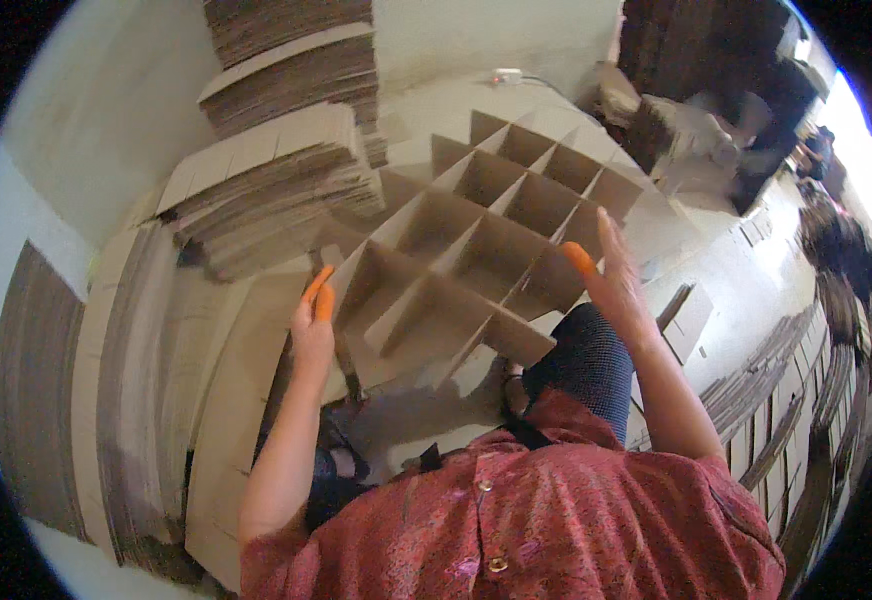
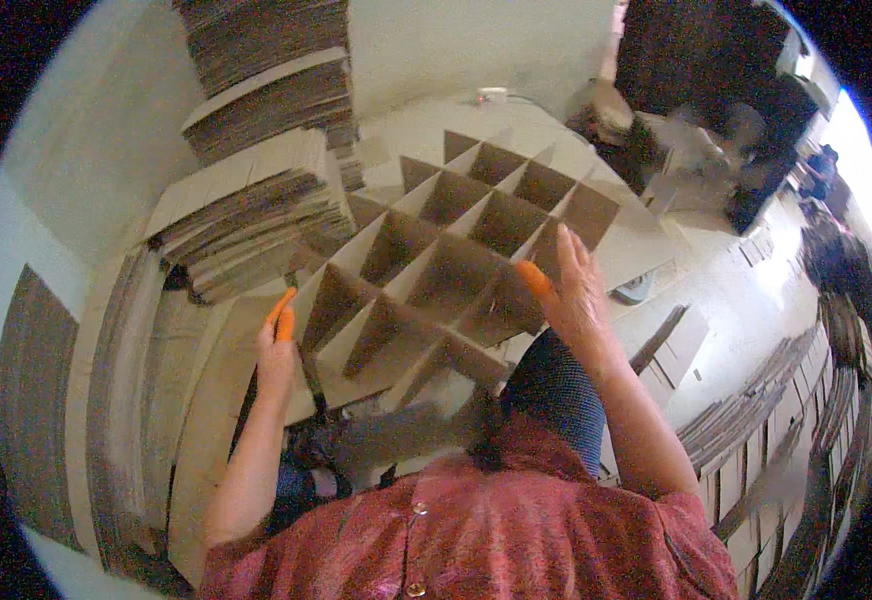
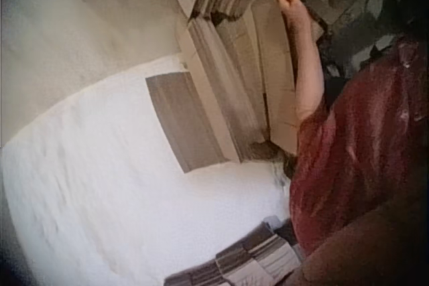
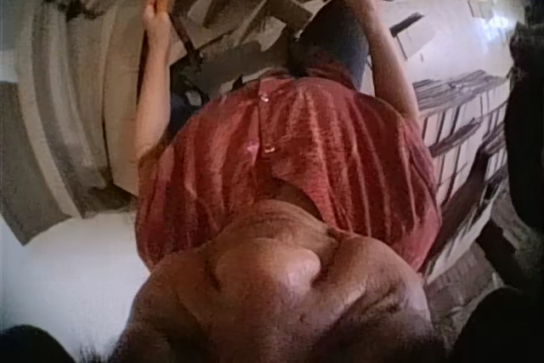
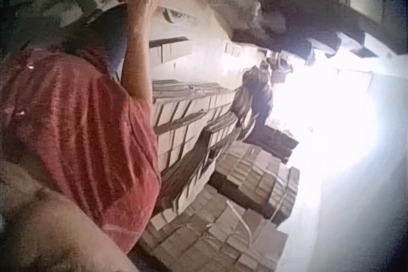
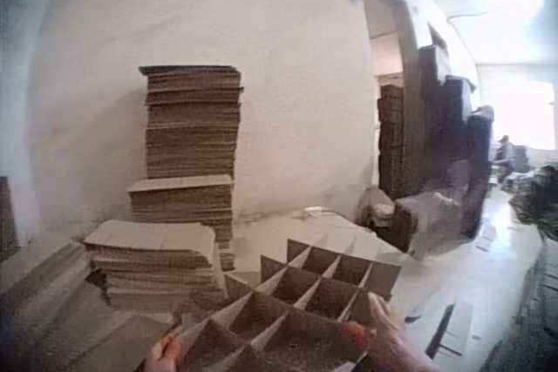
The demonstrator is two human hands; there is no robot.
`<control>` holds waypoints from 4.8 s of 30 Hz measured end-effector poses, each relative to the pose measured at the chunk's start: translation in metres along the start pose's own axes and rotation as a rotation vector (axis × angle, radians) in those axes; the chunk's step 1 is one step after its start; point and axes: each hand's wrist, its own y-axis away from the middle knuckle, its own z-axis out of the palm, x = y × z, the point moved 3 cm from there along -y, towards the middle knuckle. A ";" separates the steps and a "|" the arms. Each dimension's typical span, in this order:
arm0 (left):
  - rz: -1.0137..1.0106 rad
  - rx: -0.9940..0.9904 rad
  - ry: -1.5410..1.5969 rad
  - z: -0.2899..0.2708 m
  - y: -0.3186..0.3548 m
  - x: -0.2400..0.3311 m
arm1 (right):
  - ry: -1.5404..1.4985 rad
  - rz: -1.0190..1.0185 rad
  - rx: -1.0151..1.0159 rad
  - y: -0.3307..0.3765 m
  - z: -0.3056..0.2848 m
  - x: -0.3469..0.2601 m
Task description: The person sits on the floor and repeatedly folds pre-cut cardboard sheets into multi-compartment dividers. They pick up a flat sheet, fold along scored lines to form upright partitions, and place the finished divider onto a growing stack. The process is repeated continuously with identical units.
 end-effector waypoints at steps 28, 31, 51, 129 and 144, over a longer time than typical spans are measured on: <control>0.362 -0.507 -0.272 0.130 0.076 -0.040 | -0.257 0.456 0.735 0.029 -0.188 0.099; 0.298 -0.506 -0.263 0.135 0.079 -0.032 | 0.167 0.566 0.685 0.048 -0.168 0.194; 0.270 -0.449 -0.365 0.140 0.078 -0.043 | 0.476 1.416 -0.114 0.240 0.049 0.376; 0.231 -0.496 -0.903 0.016 0.012 0.077 | -0.681 -0.115 -0.184 0.023 0.016 -0.077; 0.370 -0.300 -0.889 0.008 0.024 0.062 | -0.644 -0.060 -0.484 0.056 0.034 -0.037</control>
